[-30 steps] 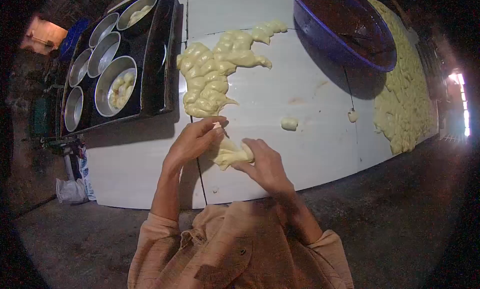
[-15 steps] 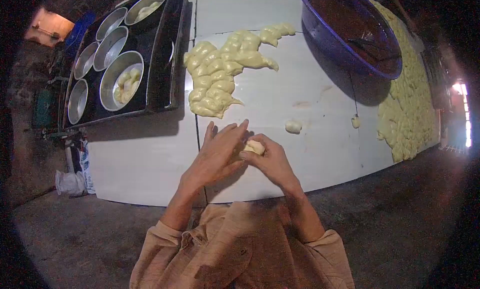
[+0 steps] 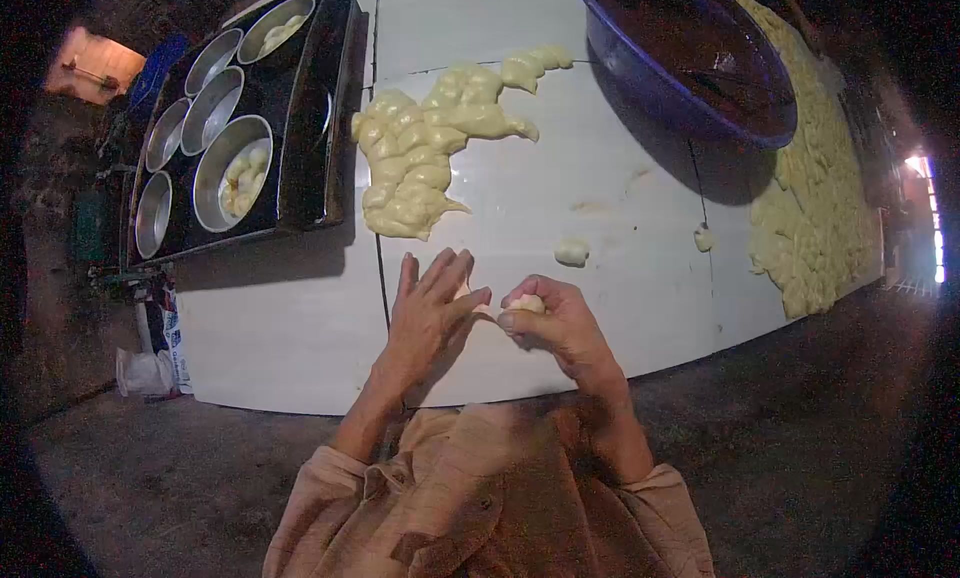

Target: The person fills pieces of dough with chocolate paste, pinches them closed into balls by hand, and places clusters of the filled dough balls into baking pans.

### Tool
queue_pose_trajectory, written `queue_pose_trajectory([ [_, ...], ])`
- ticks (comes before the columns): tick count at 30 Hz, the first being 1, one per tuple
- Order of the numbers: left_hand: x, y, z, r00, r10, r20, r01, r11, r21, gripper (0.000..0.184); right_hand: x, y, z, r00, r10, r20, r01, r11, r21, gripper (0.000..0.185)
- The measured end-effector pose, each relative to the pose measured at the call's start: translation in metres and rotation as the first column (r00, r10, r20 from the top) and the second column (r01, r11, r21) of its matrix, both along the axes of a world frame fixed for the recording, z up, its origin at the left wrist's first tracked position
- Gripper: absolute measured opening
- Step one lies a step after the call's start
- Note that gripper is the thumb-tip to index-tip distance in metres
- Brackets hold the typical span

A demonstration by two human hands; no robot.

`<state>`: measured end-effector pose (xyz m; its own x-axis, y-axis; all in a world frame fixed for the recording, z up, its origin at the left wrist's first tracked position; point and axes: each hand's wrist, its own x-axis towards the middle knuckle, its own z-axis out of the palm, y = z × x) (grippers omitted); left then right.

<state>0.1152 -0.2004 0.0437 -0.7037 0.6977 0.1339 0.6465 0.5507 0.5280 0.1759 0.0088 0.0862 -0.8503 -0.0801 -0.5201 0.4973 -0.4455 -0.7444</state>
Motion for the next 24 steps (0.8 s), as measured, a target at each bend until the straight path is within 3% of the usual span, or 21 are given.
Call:
queue_pose_trajectory([
  [3,0.006,0.000,0.001,0.999,0.048,-0.013,-0.049,0.992,-0.115,0.045,0.008,0.023,0.009,0.985,-0.141,-0.098,0.119,0.971,-0.206,0.011],
  [4,0.005,-0.001,0.002,0.999,0.041,0.027,-0.037,0.990,-0.137,0.045,0.007,0.027,0.014,0.972,-0.193,-0.132,0.177,0.976,-0.125,0.010],
  [5,0.007,0.000,0.002,0.998,0.060,-0.020,-0.063,0.979,-0.194,0.055,0.007,0.036,0.018,0.967,-0.220,-0.128,0.199,0.967,-0.156,0.020],
  [7,0.005,0.009,0.035,0.985,0.115,0.129,-0.104,0.991,-0.082,0.073,0.000,0.044,0.037,0.959,-0.215,-0.182,0.161,0.949,-0.271,0.032],
  [8,0.003,0.018,0.046,0.988,0.131,0.077,-0.129,0.991,-0.032,0.083,-0.002,0.043,0.040,0.971,-0.177,-0.159,0.156,0.978,-0.138,0.035],
  [10,-0.004,0.036,0.060,0.925,0.101,0.366,-0.175,0.969,0.175,0.080,-0.008,0.038,0.045,0.991,-0.097,-0.088,0.107,0.986,0.125,0.040],
  [11,-0.005,0.045,0.063,0.865,0.065,0.497,-0.222,0.939,0.264,0.079,-0.007,0.038,0.033,0.987,-0.155,-0.044,0.151,0.985,-0.081,0.039],
  [12,-0.002,0.060,0.059,0.763,0.039,0.645,-0.399,0.814,0.422,0.060,-0.007,0.037,0.024,0.989,-0.112,-0.094,0.111,0.994,-0.020,0.039],
  [14,-0.006,0.068,0.062,0.575,0.005,0.818,-0.491,0.802,0.339,0.046,-0.006,0.039,0.017,0.989,-0.086,-0.120,0.092,0.994,0.051,0.036],
  [15,-0.010,0.075,0.065,0.466,-0.020,0.885,-0.522,0.801,0.293,0.040,-0.008,0.041,0.021,0.994,-0.077,-0.082,0.090,0.980,0.179,0.033],
  [16,-0.007,0.081,0.057,0.493,-0.002,0.870,-0.533,0.790,0.303,0.028,-0.007,0.044,0.024,0.996,-0.077,-0.041,0.086,0.948,0.306,0.030],
  [17,-0.005,0.087,0.056,0.478,-0.004,0.878,-0.549,0.779,0.302,0.029,-0.006,0.048,0.026,0.996,-0.085,0.003,0.075,0.901,0.428,0.027],
  [18,-0.005,0.092,0.056,0.464,-0.009,0.886,-0.563,0.769,0.303,0.029,-0.004,0.050,0.015,0.968,-0.105,-0.228,0.206,0.854,0.478,0.023],
  [19,-0.003,0.097,0.054,0.447,-0.016,0.894,-0.578,0.758,0.303,0.029,-0.003,0.054,0.006,0.947,-0.123,-0.297,0.258,0.841,0.475,0.023],
  [20,-0.002,0.098,0.026,0.441,-0.150,0.885,-0.555,0.729,0.400,0.043,-0.004,0.059,-0.002,0.921,-0.137,-0.364,0.308,0.827,0.469,0.023],
  [21,0.000,0.108,0.034,0.496,-0.099,0.863,-0.580,0.702,0.414,0.048,-0.005,0.065,-0.004,0.890,-0.147,-0.431,0.357,0.812,0.462,0.023],
  [22,0.002,0.121,0.050,0.547,-0.044,0.836,-0.603,0.672,0.430,0.054,-0.005,0.071,0.007,0.944,-0.211,-0.253,0.294,0.888,0.353,0.022],
  [23,0.002,0.131,0.060,0.592,0.014,0.806,-0.625,0.640,0.447,0.061,-0.005,0.075,0.007,0.935,-0.213,-0.283,0.308,0.884,0.352,0.023],
  [24,0.000,0.138,0.061,0.714,0.081,0.696,-0.545,0.688,0.479,0.071,-0.006,0.078,0.005,0.925,-0.213,-0.314,0.321,0.880,0.349,0.024],
])
